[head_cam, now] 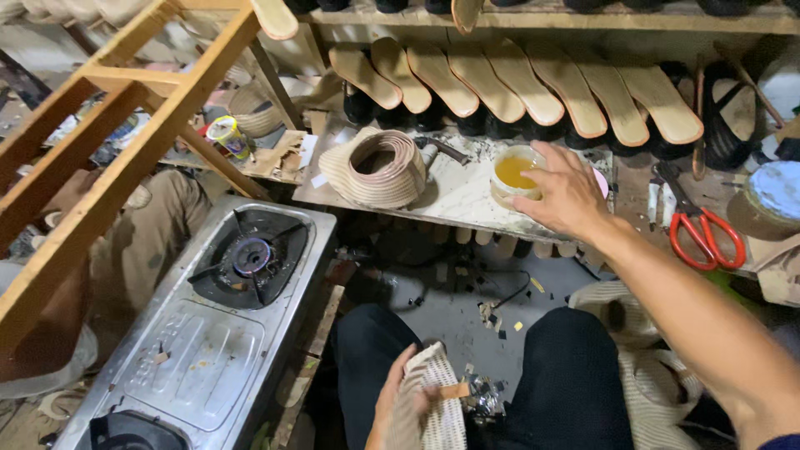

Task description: The person sits on the floor holding a woven shoe upper band and presses a small leather strip against its edge. They repeatedly dip a finger into a cup of glue on the bench, apply it to the strip and the band, and press the pieces together, setting finished bands aside.

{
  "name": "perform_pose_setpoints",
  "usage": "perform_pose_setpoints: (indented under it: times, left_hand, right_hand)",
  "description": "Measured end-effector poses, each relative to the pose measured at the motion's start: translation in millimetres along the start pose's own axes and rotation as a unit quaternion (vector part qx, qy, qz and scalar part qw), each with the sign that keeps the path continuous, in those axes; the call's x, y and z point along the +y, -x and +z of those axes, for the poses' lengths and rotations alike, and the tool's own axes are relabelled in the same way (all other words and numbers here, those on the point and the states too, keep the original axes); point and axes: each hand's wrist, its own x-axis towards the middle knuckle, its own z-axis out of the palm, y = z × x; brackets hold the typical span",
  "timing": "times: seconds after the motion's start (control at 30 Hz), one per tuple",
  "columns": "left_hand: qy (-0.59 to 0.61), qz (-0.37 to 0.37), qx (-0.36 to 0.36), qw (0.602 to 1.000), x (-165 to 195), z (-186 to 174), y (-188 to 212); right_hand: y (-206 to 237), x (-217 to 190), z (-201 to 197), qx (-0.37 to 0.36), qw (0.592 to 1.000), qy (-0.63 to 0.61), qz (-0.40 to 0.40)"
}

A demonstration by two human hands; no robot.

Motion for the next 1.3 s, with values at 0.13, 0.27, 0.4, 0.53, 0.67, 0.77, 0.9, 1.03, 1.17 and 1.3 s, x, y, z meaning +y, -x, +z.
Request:
perform_pose_setpoints:
  times: [0.13,0.27,0.4,0.53,0.67,0.77,0.9,1.03,1.17,1.3]
  left_hand:
    - [-0.169,-0.049,-0.023,0.984,6.2,-20.1,4.1]
    - [-0.110,0.003,0.033,0.993,8.8,-36.6,3.5]
    - [-0.121,-0.004,0.109,0.987,7.6,-32.0,2.5]
    - [-0.080,-0.067,-0.026,0.994,34.6,-10.7,14.6]
    - [-0.008,-0.079,-0.041,0.996,50.4,29.4,10.9]
    - [-0.002,-0.087,-0.051,0.995,53.8,50.9,2.3]
    - [0.020,-0.094,-0.083,0.992,50.3,63.5,-1.0]
    - [-0.009,-0.110,-0.088,0.990,43.9,71.9,-1.4]
    - [-0.010,-0.115,-0.082,0.990,42.7,76.2,-0.5]
    - [-0.001,-0.143,-0.054,0.988,43.4,75.0,-0.8]
  right_hand:
    - [-23.1,-6.7,-5.0,-0.133,0.991,0.023,0.017]
    - [-24.2,3.7,-1.1,-0.048,0.998,0.023,-0.013]
    - [-8.3,19.3,7.8,0.027,0.999,-0.022,-0.025]
    - [29.8,10.7,9.6,0.020,0.984,-0.174,0.001]
    - [94.6,-36.9,13.7,-0.078,0.942,-0.325,-0.020]
    - [138.3,-72.5,18.6,-0.086,0.939,-0.326,-0.060]
    - [167.3,-91.5,22.1,-0.059,0.947,-0.304,-0.087]
    - [173.0,-84.4,25.1,-0.056,0.967,-0.195,-0.157]
    - [174.0,-76.1,32.9,-0.050,0.967,-0.176,-0.178]
    - [173.8,-72.3,38.0,-0.060,0.964,-0.160,-0.206]
